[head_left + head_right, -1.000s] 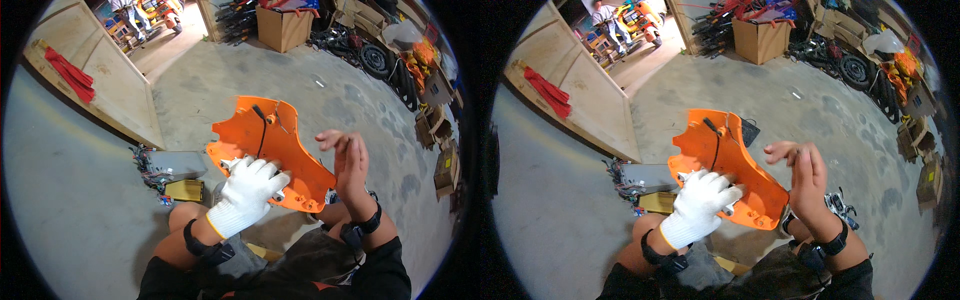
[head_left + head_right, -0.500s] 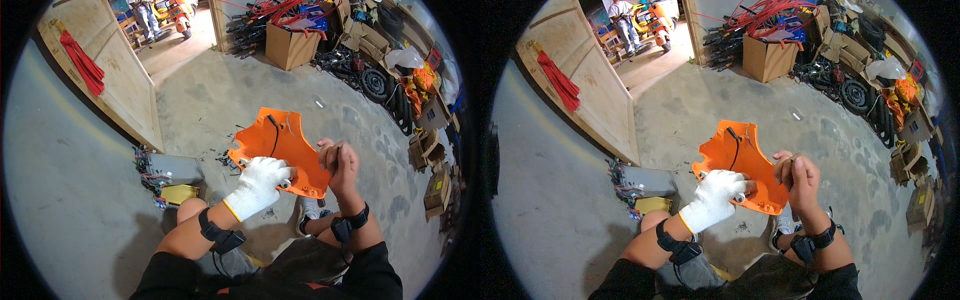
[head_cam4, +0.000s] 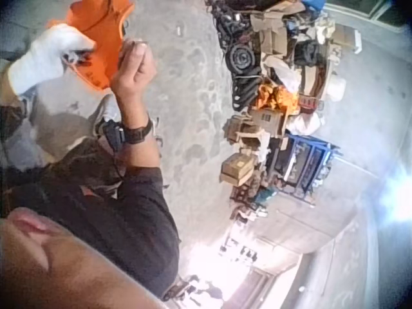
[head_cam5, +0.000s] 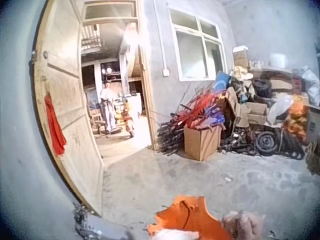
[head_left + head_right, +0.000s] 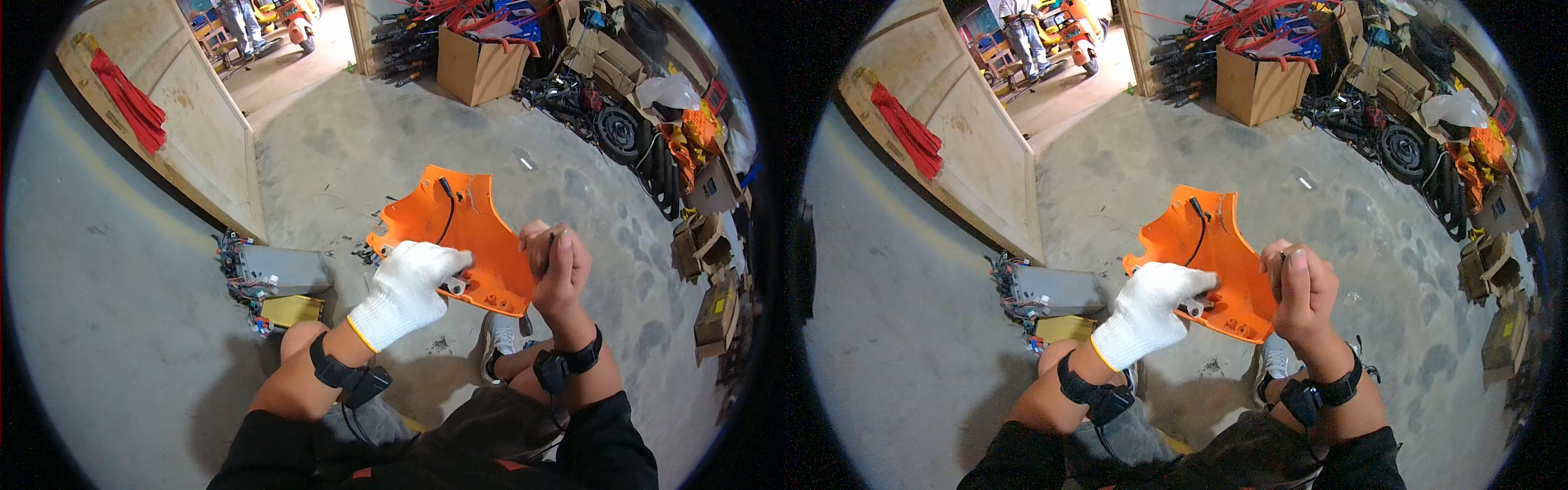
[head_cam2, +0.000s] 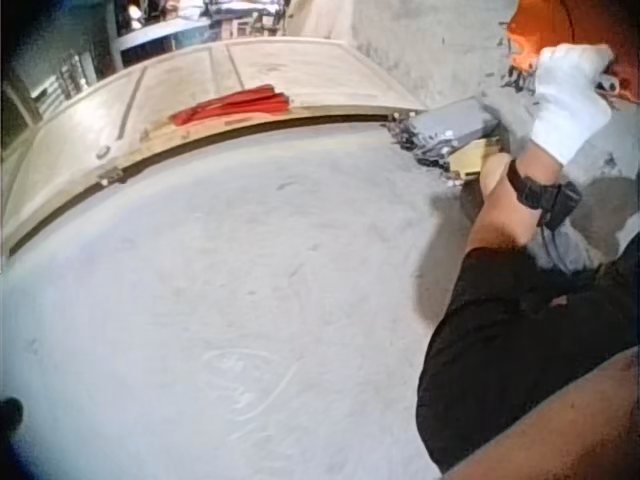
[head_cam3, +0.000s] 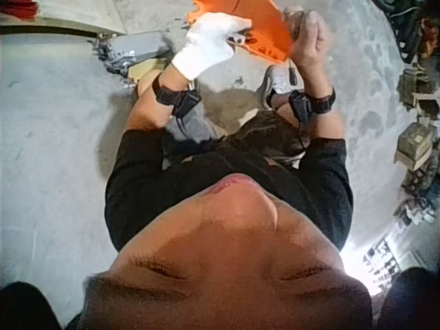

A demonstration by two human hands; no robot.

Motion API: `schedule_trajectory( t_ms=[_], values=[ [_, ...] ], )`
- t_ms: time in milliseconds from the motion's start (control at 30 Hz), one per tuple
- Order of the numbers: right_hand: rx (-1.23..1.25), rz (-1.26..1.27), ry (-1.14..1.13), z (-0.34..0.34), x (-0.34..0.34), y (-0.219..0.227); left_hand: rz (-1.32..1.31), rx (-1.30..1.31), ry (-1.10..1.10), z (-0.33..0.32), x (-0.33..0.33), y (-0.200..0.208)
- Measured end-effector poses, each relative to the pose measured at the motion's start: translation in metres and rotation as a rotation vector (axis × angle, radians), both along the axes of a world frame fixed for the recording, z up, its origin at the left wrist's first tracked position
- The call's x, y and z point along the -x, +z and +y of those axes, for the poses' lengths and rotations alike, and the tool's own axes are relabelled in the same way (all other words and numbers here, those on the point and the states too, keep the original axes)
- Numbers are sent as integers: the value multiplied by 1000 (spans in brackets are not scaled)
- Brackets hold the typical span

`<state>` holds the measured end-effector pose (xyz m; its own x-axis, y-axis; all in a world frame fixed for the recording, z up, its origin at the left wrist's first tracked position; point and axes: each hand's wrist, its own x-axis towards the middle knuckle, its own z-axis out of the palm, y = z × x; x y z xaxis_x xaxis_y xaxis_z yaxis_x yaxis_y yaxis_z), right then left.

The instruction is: Disassembling and inspecting the internal components and wiring of an orange motorcycle fairing.

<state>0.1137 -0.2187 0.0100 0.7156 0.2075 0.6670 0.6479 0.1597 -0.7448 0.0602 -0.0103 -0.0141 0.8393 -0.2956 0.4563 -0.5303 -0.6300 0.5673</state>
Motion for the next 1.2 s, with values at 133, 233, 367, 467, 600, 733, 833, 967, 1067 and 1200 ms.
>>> schedule_trajectory(
  t_ms=[133, 233, 367, 467, 600, 733, 833, 967, 1067, 1200],
  values=[
    [-36, 58, -3, 1, -1, 1, 10, -101, -16, 1, -6, 0],
    [-112, 111, 26, -2, 4, 1, -72, -137, -36, 1, -2, 11],
    [-155, 57, -112, -9, 10, 8, -234, -210, 360, 3, -2, 11],
    [-172, 97, -220, -18, 20, 19, 23, 218, 610, 2, 5, 0],
    [-211, 120, -245, -27, 33, 27, 1151, 1416, 393, -11, 1, -18],
    [-288, 135, -215, -23, 40, 31, 1221, 1583, -244, -39, 19, 2],
    [-313, 142, -150, -10, 55, 30, 1113, 1661, -403, -44, 25, 15],
    [-131, -103, -18, -4, 72, 25, 975, 1773, -318, -40, 34, 9],
    [168, -308, 87, -7, 73, 27, 965, 1850, -254, -31, 39, 18],
    [275, -320, 183, 1, 71, 19, 832, 1638, -77, -11, 33, 7]
  ],
)
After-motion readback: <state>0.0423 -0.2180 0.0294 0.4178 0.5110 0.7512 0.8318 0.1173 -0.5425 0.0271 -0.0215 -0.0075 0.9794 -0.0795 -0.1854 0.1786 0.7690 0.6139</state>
